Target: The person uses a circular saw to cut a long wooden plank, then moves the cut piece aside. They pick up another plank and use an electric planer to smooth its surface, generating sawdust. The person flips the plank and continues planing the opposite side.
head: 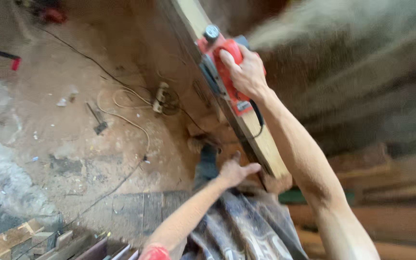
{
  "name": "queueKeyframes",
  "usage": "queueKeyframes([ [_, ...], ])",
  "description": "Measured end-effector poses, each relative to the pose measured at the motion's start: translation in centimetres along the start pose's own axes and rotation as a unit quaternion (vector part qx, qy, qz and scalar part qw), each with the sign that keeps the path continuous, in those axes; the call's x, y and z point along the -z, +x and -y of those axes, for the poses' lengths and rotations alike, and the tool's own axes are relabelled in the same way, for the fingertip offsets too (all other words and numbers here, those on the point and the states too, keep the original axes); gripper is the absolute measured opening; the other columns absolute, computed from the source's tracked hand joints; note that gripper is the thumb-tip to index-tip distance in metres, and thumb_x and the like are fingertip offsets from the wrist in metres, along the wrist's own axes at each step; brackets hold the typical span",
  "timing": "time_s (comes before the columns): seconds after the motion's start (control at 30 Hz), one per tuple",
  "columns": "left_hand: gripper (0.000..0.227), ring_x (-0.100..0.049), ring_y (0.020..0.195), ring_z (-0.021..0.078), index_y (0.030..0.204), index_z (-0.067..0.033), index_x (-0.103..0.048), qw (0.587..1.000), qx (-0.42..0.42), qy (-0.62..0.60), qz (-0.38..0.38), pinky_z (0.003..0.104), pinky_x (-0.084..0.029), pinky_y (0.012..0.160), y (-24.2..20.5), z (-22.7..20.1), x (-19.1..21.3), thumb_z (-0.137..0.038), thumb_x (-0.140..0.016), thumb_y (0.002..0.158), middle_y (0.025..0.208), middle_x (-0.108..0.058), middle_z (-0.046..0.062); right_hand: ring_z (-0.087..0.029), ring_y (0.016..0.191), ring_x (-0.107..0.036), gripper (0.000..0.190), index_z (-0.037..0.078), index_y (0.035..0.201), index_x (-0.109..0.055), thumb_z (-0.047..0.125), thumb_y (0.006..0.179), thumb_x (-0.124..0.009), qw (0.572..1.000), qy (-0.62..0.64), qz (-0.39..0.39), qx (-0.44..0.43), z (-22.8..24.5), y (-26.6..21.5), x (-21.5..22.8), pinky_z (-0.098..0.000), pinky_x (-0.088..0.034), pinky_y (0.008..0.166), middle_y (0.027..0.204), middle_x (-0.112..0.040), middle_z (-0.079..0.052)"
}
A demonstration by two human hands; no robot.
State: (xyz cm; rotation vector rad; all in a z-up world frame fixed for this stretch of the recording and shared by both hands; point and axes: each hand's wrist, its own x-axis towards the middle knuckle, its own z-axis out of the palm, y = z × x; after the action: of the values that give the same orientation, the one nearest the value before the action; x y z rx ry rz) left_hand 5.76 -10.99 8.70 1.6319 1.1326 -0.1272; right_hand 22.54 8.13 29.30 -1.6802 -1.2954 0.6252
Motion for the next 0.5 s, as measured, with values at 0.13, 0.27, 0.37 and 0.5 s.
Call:
queueKeyframes([
  [0.13,0.127,-0.046,0.141,0.0411,0.157,0.0005,-0.030,0.988,0.012,-0.150,-0.030,0.042,-0.037,0.117,4.3,-4.0,3.5,-0.083,-0.062,0.067,0.152,-0.049,0.028,-0.026,0.089,-0.074,0.046,0.008,0.124,-0.070,0.045,0.096,-0.065,1.000,0.000,0.006,-0.001,-0.2,5.3,-2.4,-0.0378,-0.056,0.083,0.097,-0.076,-0.017],
  [0.27,0.135,-0.022,0.152,0.0408,0.162,0.0006,-0.005,0.978,0.032,-0.193,-0.066,0.042,-0.020,0.123,9.5,-6.2,8.5,-0.079,-0.065,0.071,0.165,-0.022,0.026,-0.025,0.086,-0.074,0.046,0.007,0.121,-0.070,0.045,0.095,-0.066,0.999,-0.017,0.004,-0.028,-0.4,11.6,-5.4,-0.0381,-0.056,0.081,0.092,-0.076,-0.017],
  [0.37,0.135,-0.007,0.156,0.0434,0.162,0.0022,-0.003,0.978,0.034,-0.179,-0.100,0.045,-0.010,0.126,13.6,-6.6,13.0,-0.079,-0.065,0.074,0.169,-0.010,0.027,-0.023,0.080,-0.073,0.047,0.008,0.122,-0.070,0.046,0.095,-0.066,0.998,-0.027,0.018,-0.052,-0.2,16.4,-7.6,-0.0377,-0.055,0.078,0.088,-0.076,-0.015],
  [0.5,0.131,-0.006,0.156,0.0444,0.163,-0.0011,-0.009,0.988,0.032,-0.107,-0.103,0.047,-0.007,0.127,18.4,-6.3,19.1,-0.082,-0.059,0.072,0.170,-0.007,0.026,-0.017,0.069,-0.069,0.045,0.009,0.123,-0.070,0.044,0.094,-0.066,0.994,-0.003,0.036,-0.105,0.2,21.8,-10.1,-0.0349,-0.055,0.070,0.080,-0.074,-0.010],
])
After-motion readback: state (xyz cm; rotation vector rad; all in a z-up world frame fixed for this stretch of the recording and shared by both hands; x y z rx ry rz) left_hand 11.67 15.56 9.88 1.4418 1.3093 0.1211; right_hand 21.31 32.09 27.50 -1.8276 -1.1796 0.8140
